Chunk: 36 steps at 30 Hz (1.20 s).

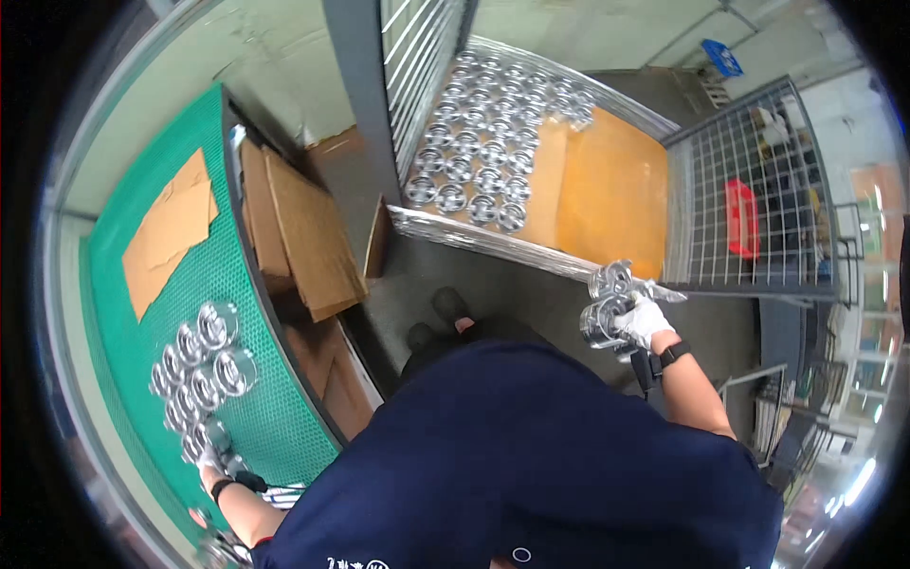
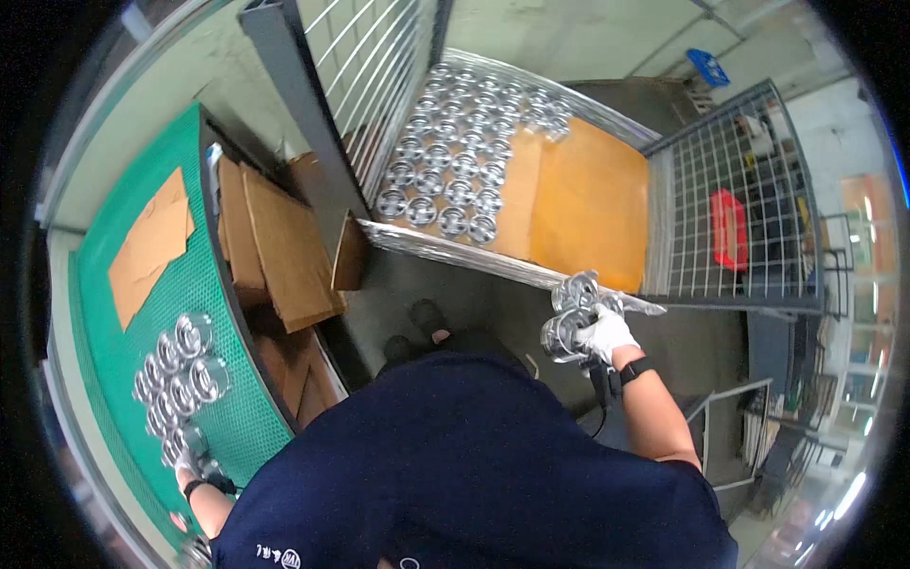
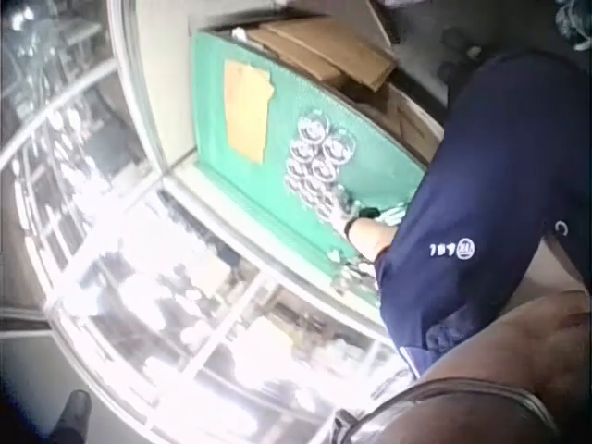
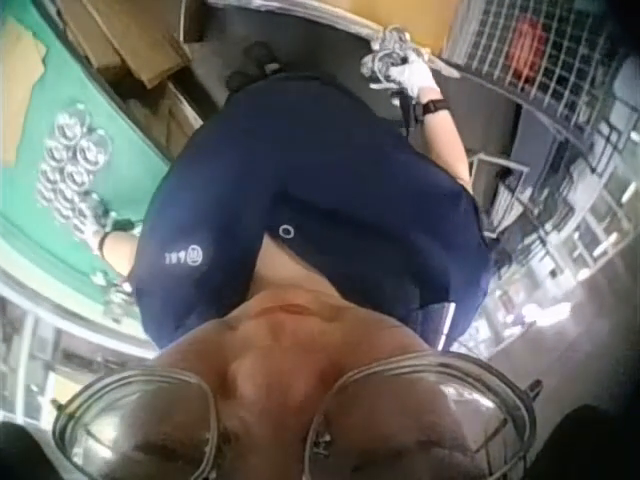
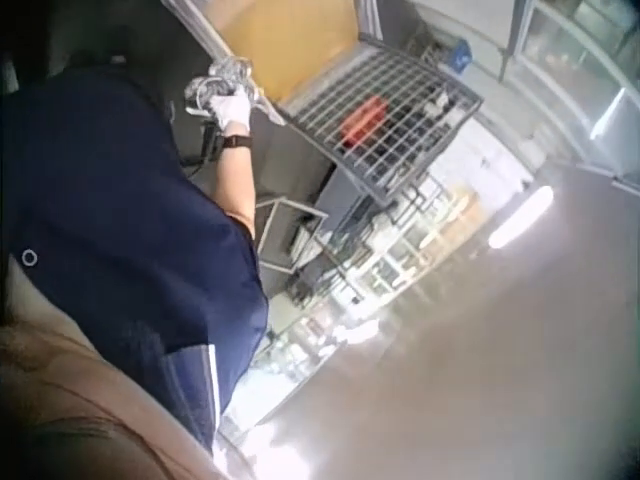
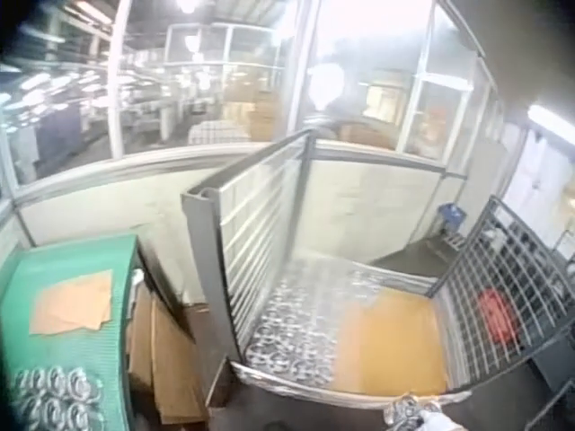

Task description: Inspecting metal pistons using a dial gauge and sorting them into containers.

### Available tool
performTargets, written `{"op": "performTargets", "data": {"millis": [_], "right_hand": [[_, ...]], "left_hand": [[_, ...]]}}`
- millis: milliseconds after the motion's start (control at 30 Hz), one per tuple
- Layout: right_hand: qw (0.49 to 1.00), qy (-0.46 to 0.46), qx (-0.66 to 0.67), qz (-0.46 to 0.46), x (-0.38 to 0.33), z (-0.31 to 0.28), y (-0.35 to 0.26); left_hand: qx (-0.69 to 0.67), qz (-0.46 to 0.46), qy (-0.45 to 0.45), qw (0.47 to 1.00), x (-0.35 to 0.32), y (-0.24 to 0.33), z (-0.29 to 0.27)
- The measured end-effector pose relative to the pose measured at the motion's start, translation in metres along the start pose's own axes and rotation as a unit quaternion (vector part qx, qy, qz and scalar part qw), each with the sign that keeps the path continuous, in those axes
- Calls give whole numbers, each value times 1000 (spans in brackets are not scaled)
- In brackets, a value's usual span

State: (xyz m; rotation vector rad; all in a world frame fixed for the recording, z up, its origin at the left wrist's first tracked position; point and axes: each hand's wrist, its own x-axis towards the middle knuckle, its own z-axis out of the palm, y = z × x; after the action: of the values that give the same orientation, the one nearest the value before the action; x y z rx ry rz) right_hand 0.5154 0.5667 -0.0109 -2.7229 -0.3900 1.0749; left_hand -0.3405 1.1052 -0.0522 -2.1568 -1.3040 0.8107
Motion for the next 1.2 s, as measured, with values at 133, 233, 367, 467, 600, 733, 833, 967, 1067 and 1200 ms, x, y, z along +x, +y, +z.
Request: {"op": "performTargets", "data": {"millis": [133, 233, 367, 467, 600, 733, 833, 967, 1067, 1200], "right_hand": [[993, -4, 47, 106, -51, 17, 32], [987, 15, 96, 131, -77, 31, 54], [986, -13, 102, 133, -62, 38, 54], [989, 25, 107, 99, -34, 39, 96], [993, 39, 94, 67, 2, 4, 92], [991, 39, 110, 71, 45, -40, 119], [991, 8, 118, 68, 85, -77, 99], [990, -16, 141, 11, 183, -98, 150], [976, -15, 216, -24, 272, -103, 225], [998, 8, 69, 8, 299, -157, 218]], "left_hand": [[-168, -197, -264, 929, 29, 12, 33], [-213, -158, -209, 941, 48, 54, 28], [-160, -160, -155, 962, 10, 18, 53], [-359, -291, -44, 886, 14, 35, 41], [-425, -293, -114, 849, -2, 62, 0], [-795, -424, -170, 399, -42, 120, -66], [-851, -322, -115, 397, -76, 140, -124], [-758, -301, -129, 564, -84, 189, -212], [-671, -277, -148, 672, -83, 252, -301], [-619, -263, -207, 711, -73, 405, -512]]}}
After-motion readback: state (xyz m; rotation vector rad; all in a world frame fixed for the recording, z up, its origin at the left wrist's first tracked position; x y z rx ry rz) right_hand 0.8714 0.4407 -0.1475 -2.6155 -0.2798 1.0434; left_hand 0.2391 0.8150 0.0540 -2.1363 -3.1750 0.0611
